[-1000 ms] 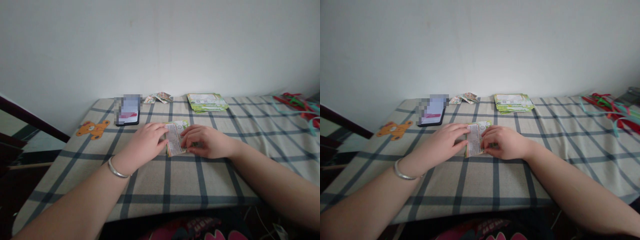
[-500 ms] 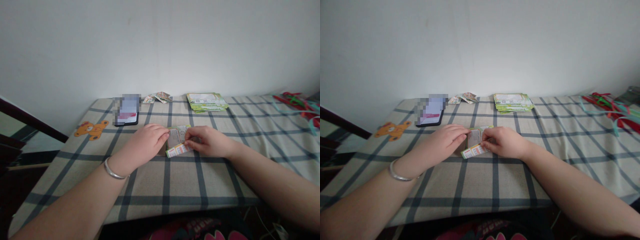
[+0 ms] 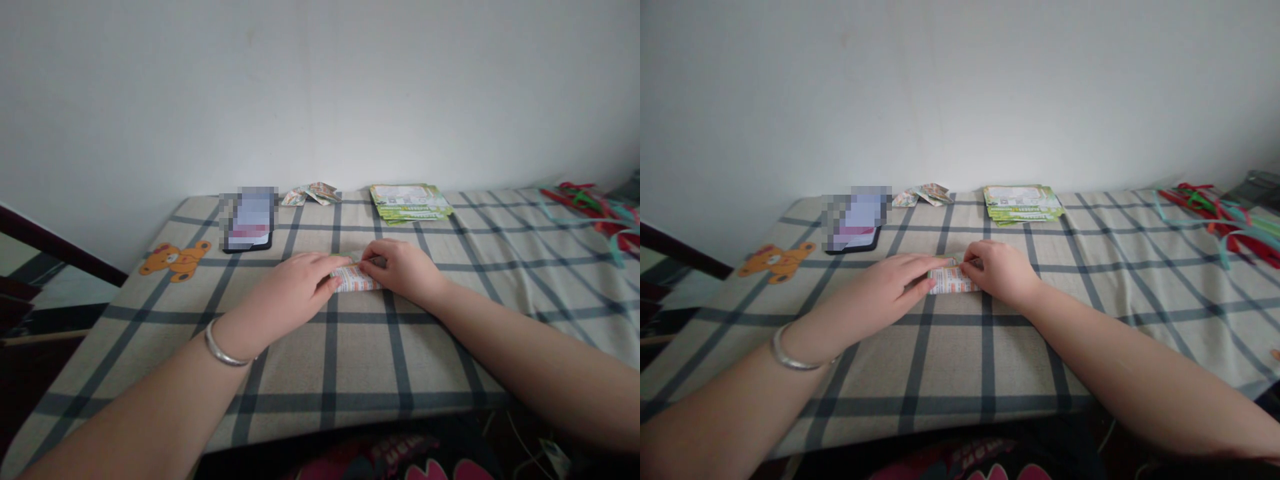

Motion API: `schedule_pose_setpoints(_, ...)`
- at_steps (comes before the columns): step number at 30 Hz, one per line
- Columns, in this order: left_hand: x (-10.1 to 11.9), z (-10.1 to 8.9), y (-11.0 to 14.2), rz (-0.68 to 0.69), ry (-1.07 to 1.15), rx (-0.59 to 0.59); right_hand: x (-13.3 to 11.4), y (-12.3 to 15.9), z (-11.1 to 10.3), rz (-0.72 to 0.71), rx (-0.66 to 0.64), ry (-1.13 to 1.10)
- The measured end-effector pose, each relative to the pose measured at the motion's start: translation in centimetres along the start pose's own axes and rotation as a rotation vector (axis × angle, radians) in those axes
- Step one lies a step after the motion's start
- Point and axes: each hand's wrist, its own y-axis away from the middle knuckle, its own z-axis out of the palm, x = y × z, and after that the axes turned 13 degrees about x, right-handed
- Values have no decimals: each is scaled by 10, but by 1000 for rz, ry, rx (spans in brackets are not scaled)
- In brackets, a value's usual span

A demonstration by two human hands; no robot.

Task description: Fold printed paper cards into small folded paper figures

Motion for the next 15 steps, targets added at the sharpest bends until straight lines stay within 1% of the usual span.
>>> schedule_pose_setpoints(4, 1, 1, 0, 15, -4, -19, 2, -2, 2, 22, 22, -14)
schedule_pose_setpoints(7, 1, 1, 1, 9, -43, -42, 5, -3, 4, 54, 26, -26)
schedule_pose_setpoints(9, 1, 1, 2, 21, -83, -55, 7, -3, 5, 48, 38, -37)
schedule_pose_setpoints(12, 1, 1, 2, 43, -130, -81, 11, -3, 6, -16, 88, -92)
schedule_pose_setpoints(15, 2, 1, 2, 62, -149, -96, 15, -2, 1, -159, 157, -196)
